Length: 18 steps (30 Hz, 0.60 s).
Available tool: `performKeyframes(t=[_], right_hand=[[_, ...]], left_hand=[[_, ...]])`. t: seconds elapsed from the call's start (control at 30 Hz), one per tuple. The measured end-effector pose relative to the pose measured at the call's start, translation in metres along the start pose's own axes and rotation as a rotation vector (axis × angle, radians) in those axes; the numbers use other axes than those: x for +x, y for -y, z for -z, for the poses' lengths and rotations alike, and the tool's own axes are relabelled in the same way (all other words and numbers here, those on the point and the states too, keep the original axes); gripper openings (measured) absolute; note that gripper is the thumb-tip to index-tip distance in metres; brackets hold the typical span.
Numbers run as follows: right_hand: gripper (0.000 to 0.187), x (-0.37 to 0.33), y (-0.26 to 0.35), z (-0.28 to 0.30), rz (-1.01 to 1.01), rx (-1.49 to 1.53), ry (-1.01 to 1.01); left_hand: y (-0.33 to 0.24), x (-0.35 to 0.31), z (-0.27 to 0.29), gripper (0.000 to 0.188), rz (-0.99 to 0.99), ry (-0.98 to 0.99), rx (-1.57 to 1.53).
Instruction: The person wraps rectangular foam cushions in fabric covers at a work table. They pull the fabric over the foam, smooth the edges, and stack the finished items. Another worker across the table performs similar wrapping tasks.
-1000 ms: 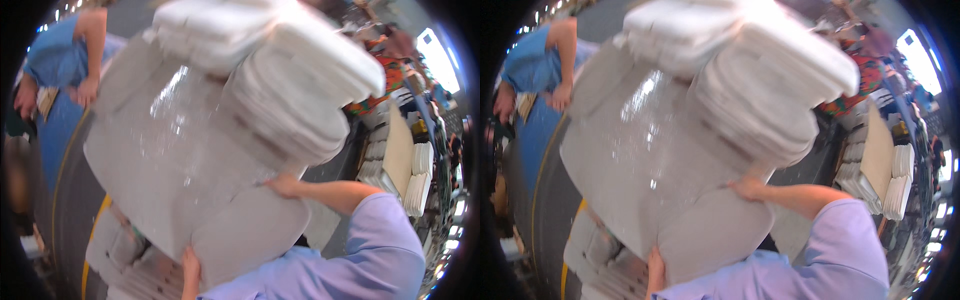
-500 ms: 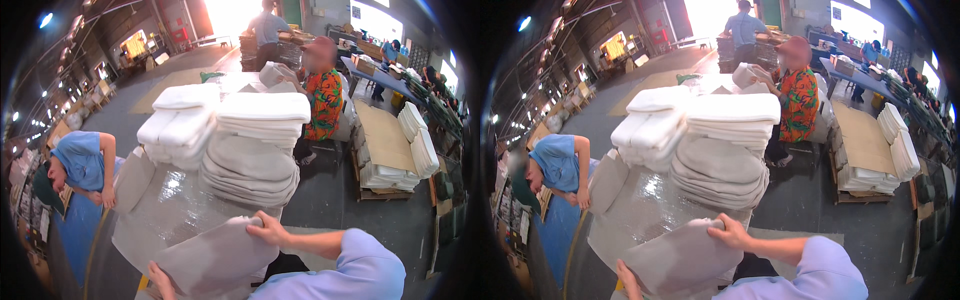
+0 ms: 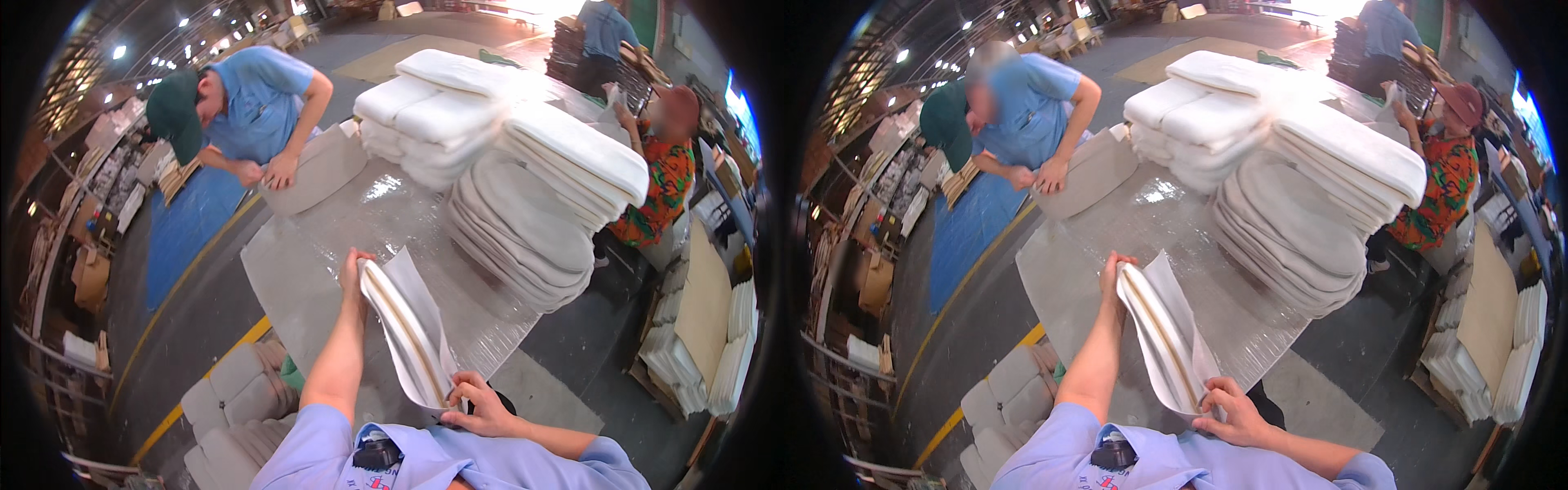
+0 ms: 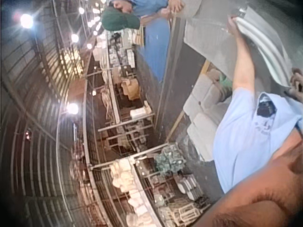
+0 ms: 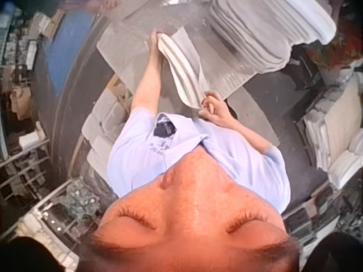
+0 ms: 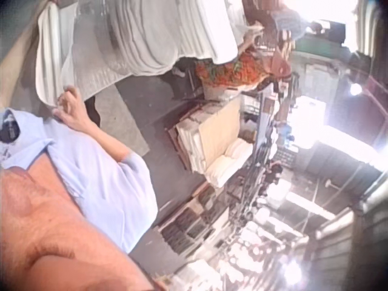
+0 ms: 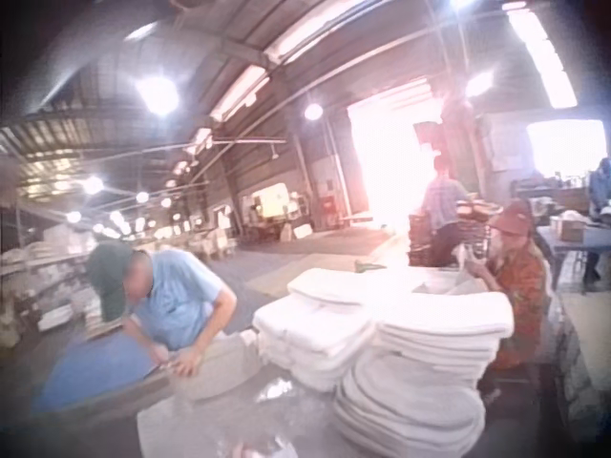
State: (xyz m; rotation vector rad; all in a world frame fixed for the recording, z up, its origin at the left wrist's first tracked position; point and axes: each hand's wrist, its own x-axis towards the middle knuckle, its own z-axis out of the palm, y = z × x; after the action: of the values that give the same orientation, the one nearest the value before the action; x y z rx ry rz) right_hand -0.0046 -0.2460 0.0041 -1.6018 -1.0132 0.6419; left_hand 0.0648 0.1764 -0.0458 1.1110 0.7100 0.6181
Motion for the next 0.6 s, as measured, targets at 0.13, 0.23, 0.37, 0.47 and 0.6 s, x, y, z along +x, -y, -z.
performKeyframes(t=[0.13, 0.23, 0.37, 0.47, 0.6], right_hand=[[0.026, 0.021, -0.011, -0.004, -0.134, 0.133, -0.098], [0.022, 0.053, -0.018, -0.003, -0.133, 0.344, -0.243], [0.014, 0.113, -0.017, 0.015, 0.009, 0.071, -0.231], [0.011, 0.166, -0.006, 0.025, 0.114, -0.018, -0.279], [0.022, 0.246, 0.000, 0.035, 0.190, -0.081, -0.265]], left_hand=[[0.002, -0.024, -0.005, 0.062, -0.007, 0.008, -0.147], [-0.001, -0.051, -0.027, 0.069, -0.013, 0.041, -0.252], [-0.010, -0.086, -0.039, 0.080, -0.096, 0.085, -0.164], [-0.014, -0.096, -0.037, 0.090, -0.148, 0.120, 0.100], [-0.018, -0.096, -0.046, 0.076, -0.151, 0.022, 0.316]])
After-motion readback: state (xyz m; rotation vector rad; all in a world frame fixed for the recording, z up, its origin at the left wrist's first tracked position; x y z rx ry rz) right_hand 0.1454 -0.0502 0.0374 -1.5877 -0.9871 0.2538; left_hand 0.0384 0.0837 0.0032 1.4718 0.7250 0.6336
